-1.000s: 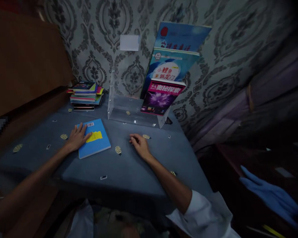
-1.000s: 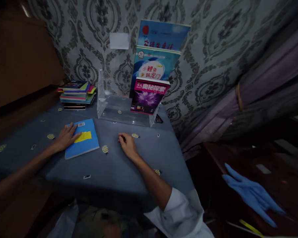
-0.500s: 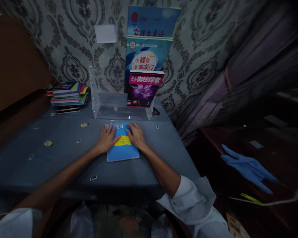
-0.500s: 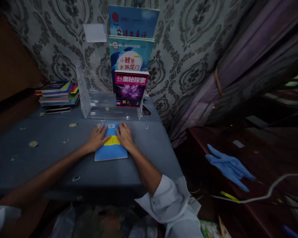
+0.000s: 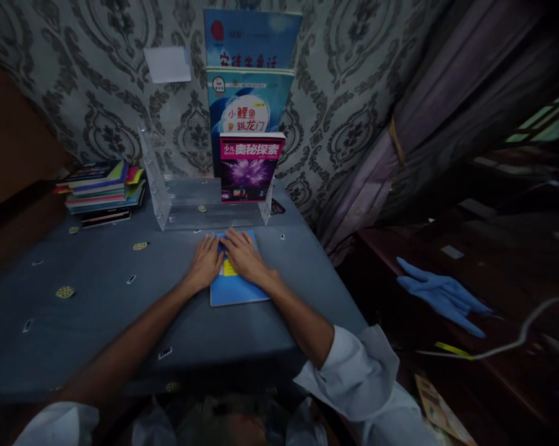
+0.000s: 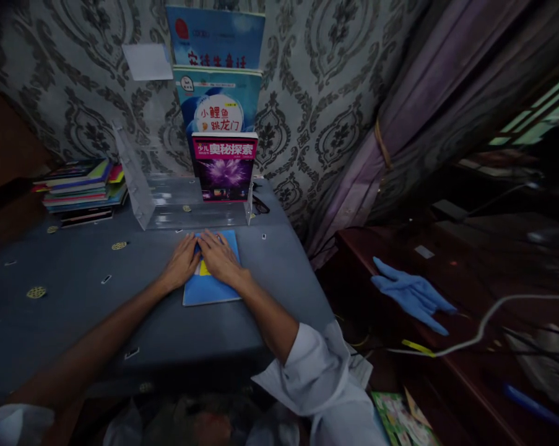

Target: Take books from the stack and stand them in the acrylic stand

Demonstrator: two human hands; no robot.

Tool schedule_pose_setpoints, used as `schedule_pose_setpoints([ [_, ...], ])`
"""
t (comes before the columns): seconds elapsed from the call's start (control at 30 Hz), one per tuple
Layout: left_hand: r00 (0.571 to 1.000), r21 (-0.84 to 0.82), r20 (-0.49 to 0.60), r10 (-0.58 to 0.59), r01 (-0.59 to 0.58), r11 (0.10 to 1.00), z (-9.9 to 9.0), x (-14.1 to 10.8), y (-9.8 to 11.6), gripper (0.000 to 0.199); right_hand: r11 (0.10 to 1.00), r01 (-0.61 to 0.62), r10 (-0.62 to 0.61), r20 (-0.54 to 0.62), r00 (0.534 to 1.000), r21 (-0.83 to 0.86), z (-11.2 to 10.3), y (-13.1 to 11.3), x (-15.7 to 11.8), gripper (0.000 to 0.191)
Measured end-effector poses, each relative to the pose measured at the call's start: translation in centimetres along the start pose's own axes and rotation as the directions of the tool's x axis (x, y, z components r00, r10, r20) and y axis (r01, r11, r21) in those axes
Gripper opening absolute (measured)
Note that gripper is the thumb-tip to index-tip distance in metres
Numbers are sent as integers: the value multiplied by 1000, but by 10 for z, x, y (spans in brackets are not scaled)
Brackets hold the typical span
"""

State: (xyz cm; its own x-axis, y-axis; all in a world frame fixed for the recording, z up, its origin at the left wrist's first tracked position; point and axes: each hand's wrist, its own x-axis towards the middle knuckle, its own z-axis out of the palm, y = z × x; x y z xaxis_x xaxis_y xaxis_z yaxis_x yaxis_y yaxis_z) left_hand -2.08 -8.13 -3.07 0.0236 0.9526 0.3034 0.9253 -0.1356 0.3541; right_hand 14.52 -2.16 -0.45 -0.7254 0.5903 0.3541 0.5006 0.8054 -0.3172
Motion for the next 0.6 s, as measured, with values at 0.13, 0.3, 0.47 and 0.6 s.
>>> schedule_pose_setpoints([
  [0.13,1000,68,-21,-8,10,998,-2,0,2,53,999,36,-35,135,990,-8,1,-6,4,48],
  [0.3,1000,148,-18,-22,24,989,-4,-1,6,51,996,-61,69,139,988,-59,0,0,0,50],
  [0.47,1000,159,7,-21,19,987,-8,-1,9,51,975,-213,218,79,973,-70,-4,16,-9,57],
  [0.6,998,162,49,-48,39,986,-13,-1,13,54,959,-284,285,37,958,-11,-10,28,-14,53],
])
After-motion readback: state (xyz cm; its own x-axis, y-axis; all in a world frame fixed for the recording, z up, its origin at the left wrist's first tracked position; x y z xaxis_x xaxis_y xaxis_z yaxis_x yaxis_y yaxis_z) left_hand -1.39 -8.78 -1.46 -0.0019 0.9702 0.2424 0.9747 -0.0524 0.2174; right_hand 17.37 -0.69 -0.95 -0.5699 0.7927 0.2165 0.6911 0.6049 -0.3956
